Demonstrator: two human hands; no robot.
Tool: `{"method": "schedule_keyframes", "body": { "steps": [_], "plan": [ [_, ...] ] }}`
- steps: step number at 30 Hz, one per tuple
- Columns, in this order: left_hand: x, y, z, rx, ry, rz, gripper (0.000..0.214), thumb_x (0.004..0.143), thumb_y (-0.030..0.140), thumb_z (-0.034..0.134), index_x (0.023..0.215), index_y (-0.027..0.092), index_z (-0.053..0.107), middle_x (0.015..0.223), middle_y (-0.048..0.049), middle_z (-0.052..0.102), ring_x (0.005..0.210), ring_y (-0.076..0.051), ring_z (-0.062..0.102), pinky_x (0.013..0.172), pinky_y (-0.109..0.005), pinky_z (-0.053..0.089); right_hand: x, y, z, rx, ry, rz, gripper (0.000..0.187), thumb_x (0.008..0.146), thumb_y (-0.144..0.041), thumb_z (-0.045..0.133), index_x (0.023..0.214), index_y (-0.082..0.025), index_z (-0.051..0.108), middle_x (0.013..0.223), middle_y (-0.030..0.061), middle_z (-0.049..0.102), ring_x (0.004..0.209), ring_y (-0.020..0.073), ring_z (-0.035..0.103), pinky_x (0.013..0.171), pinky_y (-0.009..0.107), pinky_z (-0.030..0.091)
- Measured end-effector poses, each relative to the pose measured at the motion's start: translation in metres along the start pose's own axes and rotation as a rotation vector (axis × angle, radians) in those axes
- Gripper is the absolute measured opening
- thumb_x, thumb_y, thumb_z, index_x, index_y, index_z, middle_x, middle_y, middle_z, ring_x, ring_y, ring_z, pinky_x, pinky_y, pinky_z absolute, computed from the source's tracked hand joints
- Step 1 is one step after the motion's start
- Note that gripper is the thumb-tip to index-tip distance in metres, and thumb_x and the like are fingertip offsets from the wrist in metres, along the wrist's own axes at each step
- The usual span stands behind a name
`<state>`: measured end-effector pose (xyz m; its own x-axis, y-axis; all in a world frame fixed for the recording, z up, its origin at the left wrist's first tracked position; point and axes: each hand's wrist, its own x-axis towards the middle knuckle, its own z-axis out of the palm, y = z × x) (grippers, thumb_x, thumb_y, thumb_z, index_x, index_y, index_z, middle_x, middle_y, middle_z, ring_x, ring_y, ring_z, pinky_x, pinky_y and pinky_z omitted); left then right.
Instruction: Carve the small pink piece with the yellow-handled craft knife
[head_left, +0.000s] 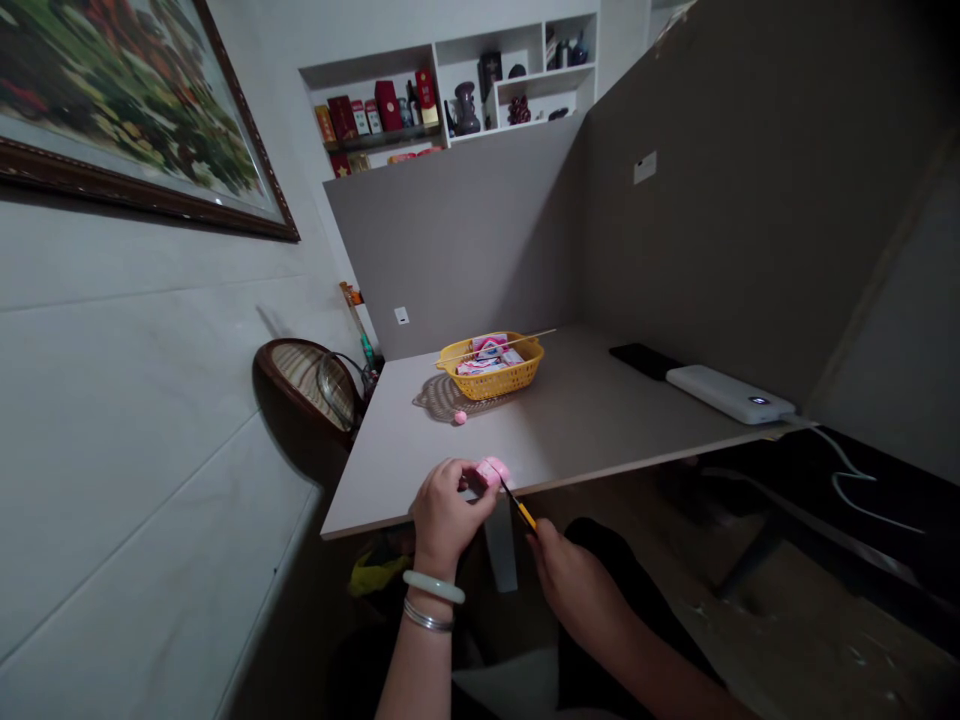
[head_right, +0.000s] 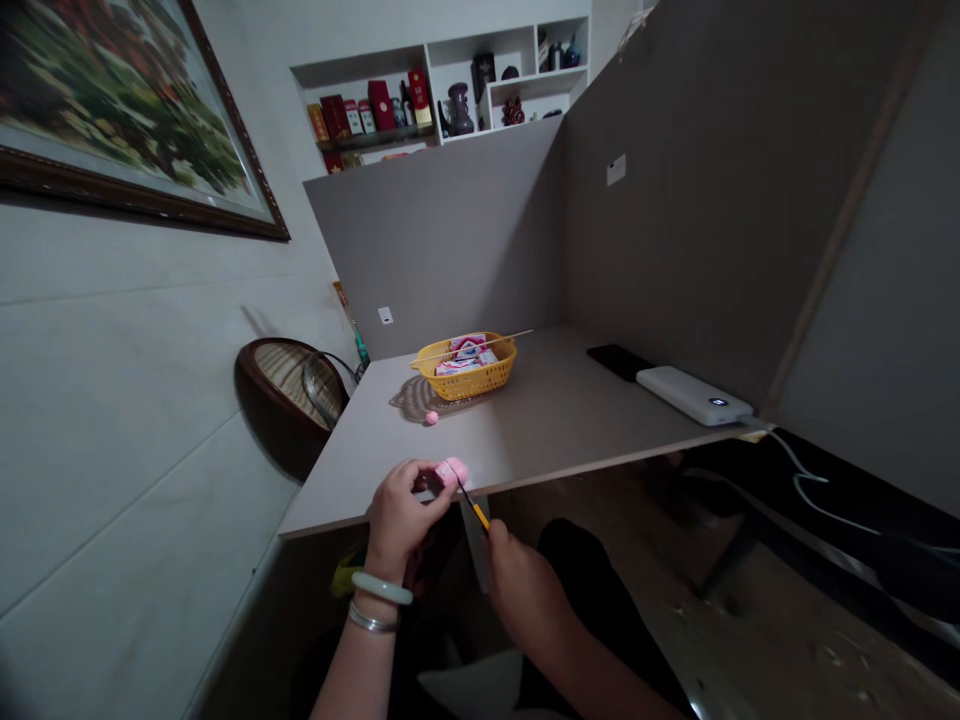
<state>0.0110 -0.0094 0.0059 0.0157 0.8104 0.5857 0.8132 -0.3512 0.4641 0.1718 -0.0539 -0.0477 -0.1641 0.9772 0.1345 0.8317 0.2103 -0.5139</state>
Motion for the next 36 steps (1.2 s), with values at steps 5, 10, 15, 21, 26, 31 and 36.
{"method": "schedule_keyframes", "body": {
  "steps": [5, 10, 15, 21, 26, 31, 36],
  "plan": [
    [0.001, 0.000, -0.001, 0.012, -0.004, -0.029, 0.018, 0.076, 0.038, 0.063, 0.083, 0.022, 0.061, 0.078, 0.0008, 0.062, 0.071, -0.014, 0.057, 0.066, -0.025, 0.043, 0.007, -0.008, -0.011, -0.002, 0.018, -0.037, 0.022, 0.098, -0.024, 0.028, 0.089, -0.018, 0.047, 0.080, 0.0077, 0.067, 0.071, 0.0175, 0.065, 0.053, 0.025, 0.024],
    [-0.001, -0.001, 0.001, 0.021, 0.011, -0.033, 0.020, 0.075, 0.039, 0.064, 0.085, 0.022, 0.061, 0.078, 0.0004, 0.062, 0.072, -0.014, 0.057, 0.067, -0.025, 0.043, 0.002, -0.003, -0.006, 0.010, -0.004, -0.003, 0.022, 0.098, -0.024, 0.027, 0.088, -0.018, 0.047, 0.076, 0.0065, 0.067, 0.068, 0.0168, 0.065, 0.052, 0.026, 0.023],
    [0.000, -0.001, 0.001, 0.022, -0.002, -0.025, 0.018, 0.075, 0.037, 0.064, 0.085, 0.022, 0.061, 0.078, 0.0009, 0.062, 0.071, -0.013, 0.057, 0.066, -0.025, 0.043, 0.001, -0.002, -0.005, 0.040, 0.010, -0.003, 0.023, 0.099, -0.027, 0.028, 0.086, -0.019, 0.046, 0.075, 0.0057, 0.066, 0.066, 0.0161, 0.065, 0.052, 0.026, 0.022],
    [0.000, 0.000, 0.000, 0.004, 0.009, -0.025, 0.018, 0.074, 0.036, 0.065, 0.085, 0.022, 0.061, 0.078, 0.0008, 0.062, 0.071, -0.014, 0.058, 0.066, -0.025, 0.043, 0.005, -0.006, -0.005, 0.041, -0.005, -0.007, 0.021, 0.098, -0.025, 0.028, 0.088, -0.019, 0.045, 0.077, 0.0064, 0.067, 0.068, 0.0165, 0.065, 0.052, 0.025, 0.022],
    [0.000, 0.000, 0.000, 0.004, -0.002, -0.030, 0.018, 0.075, 0.037, 0.064, 0.084, 0.022, 0.062, 0.078, 0.0005, 0.062, 0.072, -0.014, 0.058, 0.066, -0.025, 0.043, -0.003, -0.002, -0.005, 0.064, -0.010, 0.018, 0.023, 0.099, -0.027, 0.027, 0.086, -0.020, 0.045, 0.073, 0.0046, 0.066, 0.065, 0.0167, 0.064, 0.051, 0.025, 0.022],
    [0.000, -0.001, 0.001, 0.018, 0.009, -0.030, 0.019, 0.075, 0.038, 0.065, 0.085, 0.022, 0.061, 0.078, 0.0003, 0.062, 0.072, -0.015, 0.058, 0.066, -0.025, 0.043, 0.009, -0.010, -0.011, 0.017, -0.004, -0.007, 0.021, 0.098, -0.024, 0.029, 0.087, -0.019, 0.046, 0.078, 0.0072, 0.067, 0.070, 0.0175, 0.065, 0.052, 0.025, 0.022],
    [-0.001, -0.001, 0.000, 0.004, 0.004, -0.012, 0.018, 0.075, 0.037, 0.065, 0.085, 0.023, 0.061, 0.079, 0.0007, 0.062, 0.072, -0.014, 0.058, 0.067, -0.025, 0.043, -0.003, -0.002, -0.001, 0.042, -0.015, 0.025, 0.024, 0.099, -0.026, 0.026, 0.087, -0.019, 0.045, 0.072, 0.0057, 0.066, 0.065, 0.0177, 0.065, 0.051, 0.025, 0.022]
  ]
}}
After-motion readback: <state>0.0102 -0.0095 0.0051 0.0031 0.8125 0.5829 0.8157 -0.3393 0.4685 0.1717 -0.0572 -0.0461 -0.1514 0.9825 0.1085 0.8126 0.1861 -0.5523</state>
